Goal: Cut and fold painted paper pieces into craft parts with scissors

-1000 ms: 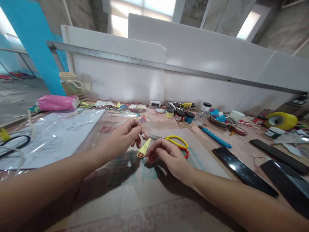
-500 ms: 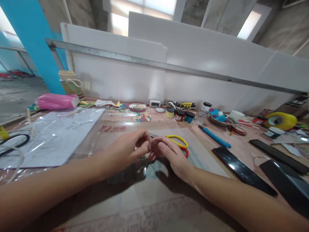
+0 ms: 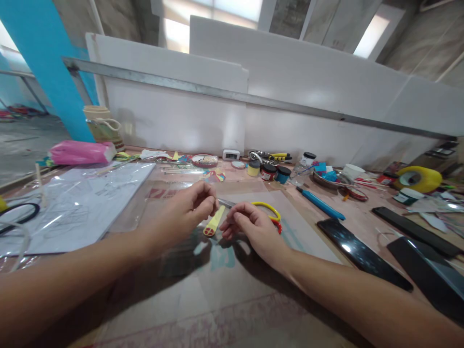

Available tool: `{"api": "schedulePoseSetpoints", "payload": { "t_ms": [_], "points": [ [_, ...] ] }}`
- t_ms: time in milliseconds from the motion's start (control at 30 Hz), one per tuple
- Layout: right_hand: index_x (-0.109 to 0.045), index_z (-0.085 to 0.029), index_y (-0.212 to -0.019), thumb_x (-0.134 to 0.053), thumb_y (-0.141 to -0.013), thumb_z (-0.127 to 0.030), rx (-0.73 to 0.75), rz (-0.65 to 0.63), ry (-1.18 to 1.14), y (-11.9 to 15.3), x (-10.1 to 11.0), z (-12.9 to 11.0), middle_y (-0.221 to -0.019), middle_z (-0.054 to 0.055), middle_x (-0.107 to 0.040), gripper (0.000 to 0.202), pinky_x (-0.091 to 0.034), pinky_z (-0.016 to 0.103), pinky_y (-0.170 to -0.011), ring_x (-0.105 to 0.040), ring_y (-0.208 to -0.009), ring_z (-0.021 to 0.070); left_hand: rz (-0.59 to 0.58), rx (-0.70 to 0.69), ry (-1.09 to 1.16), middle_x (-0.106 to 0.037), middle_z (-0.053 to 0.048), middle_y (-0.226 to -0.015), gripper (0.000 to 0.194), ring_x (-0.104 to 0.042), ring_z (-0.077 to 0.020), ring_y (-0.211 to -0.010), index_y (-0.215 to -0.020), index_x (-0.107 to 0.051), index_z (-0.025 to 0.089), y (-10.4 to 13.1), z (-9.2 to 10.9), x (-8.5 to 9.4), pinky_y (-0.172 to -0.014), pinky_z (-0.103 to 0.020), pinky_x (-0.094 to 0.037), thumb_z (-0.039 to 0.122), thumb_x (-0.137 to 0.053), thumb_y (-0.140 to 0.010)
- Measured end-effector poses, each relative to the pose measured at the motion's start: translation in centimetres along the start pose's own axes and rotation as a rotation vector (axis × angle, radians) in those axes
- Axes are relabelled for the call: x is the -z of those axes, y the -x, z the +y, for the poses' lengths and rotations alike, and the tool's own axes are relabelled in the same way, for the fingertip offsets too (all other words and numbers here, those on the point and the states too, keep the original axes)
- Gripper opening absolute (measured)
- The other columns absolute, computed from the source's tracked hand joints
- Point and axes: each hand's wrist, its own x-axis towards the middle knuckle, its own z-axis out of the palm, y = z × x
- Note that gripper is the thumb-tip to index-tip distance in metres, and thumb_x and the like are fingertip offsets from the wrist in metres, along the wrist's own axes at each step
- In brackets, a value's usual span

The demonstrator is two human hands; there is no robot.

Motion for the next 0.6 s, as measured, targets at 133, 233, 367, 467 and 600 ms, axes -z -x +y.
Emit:
{"api": "schedulePoseSetpoints", "payload": {
  "t_ms": [133, 233, 367, 467, 600],
  "points": [
    [-0.057, -0.019, -0.084, -0.068, -0.086, -0.035, -0.029, 0.005, 0.0, -0.3, 0.1, 0.2, -0.073, 0.001, -0.073, 0.019, -0.058, 0.025, -0.059, -0.069, -0.061, 0.0127, 0.108, 0.043, 0.049, -0.069, -0.004, -0.093, 0.018, -0.062, -0.0145, -0.068, -0.09, -0.049, 0.021, -0.5, 1.7, 0.6, -0.064, -0.031, -0.051, 0.034, -0.043, -0.099],
    [-0.056, -0.019, -0.085, -0.069, -0.086, -0.035, -0.049, 0.004, -0.018, -0.4, 0.0, 0.5, -0.071, 0.0, -0.072, 0.02, -0.057, 0.024, -0.056, -0.068, -0.057, 0.0121, 0.137, 0.114, 0.252, -0.073, -0.004, -0.094, 0.016, -0.065, -0.0149, -0.061, -0.089, -0.041, 0.023, -0.8, 2.4, 1.2, -0.056, -0.03, -0.05, 0.035, -0.043, -0.098],
    [-0.056, -0.019, -0.089, -0.07, -0.085, -0.036, -0.062, 0.001, -0.022, -0.5, -0.1, 0.6, -0.067, -0.001, -0.072, 0.022, -0.055, 0.023, -0.054, -0.067, -0.052, 0.0115, 0.19, 0.146, 0.373, -0.067, 0.002, -0.073, 0.011, -0.061, -0.0134, -0.058, -0.087, -0.045, 0.022, -1.0, 2.4, 2.4, -0.054, -0.027, -0.047, 0.029, -0.047, -0.096],
    [-0.058, -0.018, -0.089, -0.07, -0.084, -0.035, -0.081, 0.014, -0.035, -0.7, 0.0, 0.6, -0.065, -0.001, -0.072, 0.022, -0.054, 0.021, -0.053, -0.066, -0.051, 0.0108, 0.293, 0.082, 0.338, -0.054, 0.006, -0.064, 0.013, -0.053, -0.0102, -0.057, -0.084, -0.05, 0.021, -1.3, 3.6, 3.6, -0.055, -0.025, -0.043, 0.024, -0.049, -0.096],
    [-0.058, -0.018, -0.089, -0.071, -0.084, -0.035, -0.097, 0.032, -0.064, -1.1, 0.4, 0.7, -0.064, -0.001, -0.072, 0.022, -0.054, 0.022, -0.052, -0.068, -0.051, 0.0125, 0.47, -0.01, 0.309, -0.044, 0.005, -0.065, 0.025, -0.049, -0.0091, -0.059, -0.073, -0.05, 0.022, -1.3, 7.4, 5.7, -0.058, -0.023, -0.041, 0.017, -0.044, -0.097]
  ]
}}
